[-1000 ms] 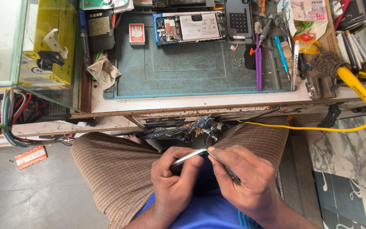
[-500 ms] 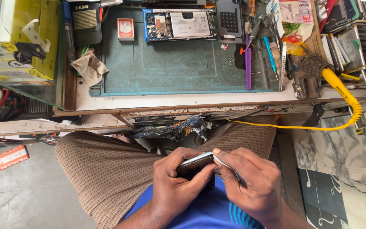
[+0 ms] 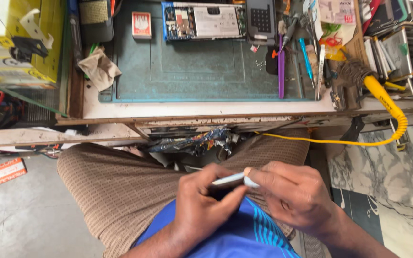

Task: The person disassembles a smartphone, removes the back cover, and uses a screwdriver and tweezers to adjust internal components. They then reassemble the device and clean the exterior with a cloth.

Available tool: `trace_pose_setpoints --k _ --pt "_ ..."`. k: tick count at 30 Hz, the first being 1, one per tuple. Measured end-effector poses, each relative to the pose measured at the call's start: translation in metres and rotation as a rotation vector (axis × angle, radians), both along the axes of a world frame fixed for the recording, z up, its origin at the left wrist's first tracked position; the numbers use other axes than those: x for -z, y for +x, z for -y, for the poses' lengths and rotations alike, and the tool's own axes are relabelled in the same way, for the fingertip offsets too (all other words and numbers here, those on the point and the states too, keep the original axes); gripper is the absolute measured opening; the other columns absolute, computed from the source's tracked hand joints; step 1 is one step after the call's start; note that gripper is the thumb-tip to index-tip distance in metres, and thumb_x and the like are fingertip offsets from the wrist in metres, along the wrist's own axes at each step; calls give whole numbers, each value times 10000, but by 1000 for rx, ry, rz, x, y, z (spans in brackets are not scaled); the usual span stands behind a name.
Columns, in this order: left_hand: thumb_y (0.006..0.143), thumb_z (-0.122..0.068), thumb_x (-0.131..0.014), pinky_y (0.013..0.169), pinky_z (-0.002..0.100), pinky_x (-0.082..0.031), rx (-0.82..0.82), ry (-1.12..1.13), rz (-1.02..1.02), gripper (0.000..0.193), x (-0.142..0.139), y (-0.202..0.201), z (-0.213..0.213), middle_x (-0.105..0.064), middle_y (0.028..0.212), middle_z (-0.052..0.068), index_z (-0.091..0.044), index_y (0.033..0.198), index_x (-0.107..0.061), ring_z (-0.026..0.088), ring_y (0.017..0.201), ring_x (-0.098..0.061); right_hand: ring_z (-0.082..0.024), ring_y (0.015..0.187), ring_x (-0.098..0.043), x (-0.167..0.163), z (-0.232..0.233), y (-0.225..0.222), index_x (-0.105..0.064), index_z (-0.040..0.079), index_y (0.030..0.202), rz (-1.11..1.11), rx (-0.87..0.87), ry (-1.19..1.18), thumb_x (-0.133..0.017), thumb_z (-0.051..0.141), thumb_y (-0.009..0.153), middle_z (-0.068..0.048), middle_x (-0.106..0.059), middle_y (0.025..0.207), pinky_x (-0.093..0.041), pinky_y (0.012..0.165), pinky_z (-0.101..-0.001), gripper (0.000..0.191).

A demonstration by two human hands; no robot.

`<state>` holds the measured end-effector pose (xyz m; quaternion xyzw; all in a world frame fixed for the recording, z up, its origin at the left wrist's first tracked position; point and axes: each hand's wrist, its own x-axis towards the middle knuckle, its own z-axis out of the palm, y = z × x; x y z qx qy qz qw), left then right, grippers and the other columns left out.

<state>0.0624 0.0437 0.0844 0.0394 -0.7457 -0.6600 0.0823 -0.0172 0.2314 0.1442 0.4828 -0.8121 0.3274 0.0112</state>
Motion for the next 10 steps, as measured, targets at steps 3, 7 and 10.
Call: trace_pose_setpoints --k 3,7,10 --pt "816 -166 -837 616 295 -592 25 -8 -47 180 0 0 -2 -760 774 64 -61 894 -714 139 695 -767 -248 676 -686 -4 -5 -5 -697 -1 1170 -95 -95 84 -732 -44 694 -90 -677 856 -542 562 -362 479" --pt "790 -194 -848 600 315 -585 33 -90 -33 202 -5 -8 -5 -739 746 83 -67 871 -714 184 670 -764 -225 646 -683 -13 -8 -2 -705 0 1155 -75 -74 155 -751 2 705 -64 -671 833 -538 553 -359 452" --pt "784 -201 -839 596 311 -585 53 -79 38 198 -6 -12 -10 -743 738 79 -68 861 -714 178 651 -763 -242 626 -676 -14 -10 -7 -713 10 1137 -192 -73 255 -773 55 704 -61 -663 803 -535 545 -378 439"
